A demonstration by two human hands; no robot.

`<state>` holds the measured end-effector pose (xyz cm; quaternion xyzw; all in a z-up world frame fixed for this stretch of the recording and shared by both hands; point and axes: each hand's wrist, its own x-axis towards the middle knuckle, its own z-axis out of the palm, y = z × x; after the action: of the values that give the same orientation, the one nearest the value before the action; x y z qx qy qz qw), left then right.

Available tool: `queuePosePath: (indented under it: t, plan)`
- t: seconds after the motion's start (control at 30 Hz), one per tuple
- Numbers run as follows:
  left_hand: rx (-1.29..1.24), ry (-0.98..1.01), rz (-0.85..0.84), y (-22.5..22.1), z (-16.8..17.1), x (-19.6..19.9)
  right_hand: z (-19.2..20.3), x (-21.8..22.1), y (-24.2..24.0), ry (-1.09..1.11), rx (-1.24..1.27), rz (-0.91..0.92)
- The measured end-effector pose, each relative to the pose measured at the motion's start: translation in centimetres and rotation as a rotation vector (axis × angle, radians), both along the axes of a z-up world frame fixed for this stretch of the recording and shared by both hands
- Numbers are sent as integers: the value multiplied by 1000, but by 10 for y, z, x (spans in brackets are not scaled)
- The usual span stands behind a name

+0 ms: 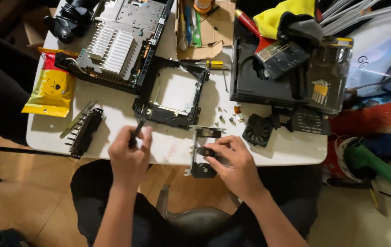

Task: Disassembling a game console's optical drive assembly to access and clean the laser lens.

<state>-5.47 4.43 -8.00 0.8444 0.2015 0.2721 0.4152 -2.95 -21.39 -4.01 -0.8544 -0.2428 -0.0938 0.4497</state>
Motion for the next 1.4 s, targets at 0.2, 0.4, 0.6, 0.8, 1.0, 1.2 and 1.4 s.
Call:
queuePosePath:
  t: [0.2, 0.4, 0.6, 0.8, 1.0, 1.2, 1.4]
  plan:
    - [-583, 441, -537, -58, 85, -32, 45, -7, -5, -17, -23, 7]
    - [-629, 157, -562, -87, 93, -41, 80, -14, -2, -106, -156, -21]
    - [-591, 127, -582, -91, 106, -42, 84, -19, 4, -136, -179, -106]
    - [-473, 185, -644, -83, 124, -47, 85, -27, 7, -113, -128, -192]
    - [-561, 89, -551, -90, 126, -47, 105, -24, 8, -123, -210, -116]
    - [-605, 62, -548, -93, 127, -49, 103, -26, 11, -56, -204, -92]
    - [-595, 145, -477, -99, 112, -50, 81, -31, 8, -66, -163, -92]
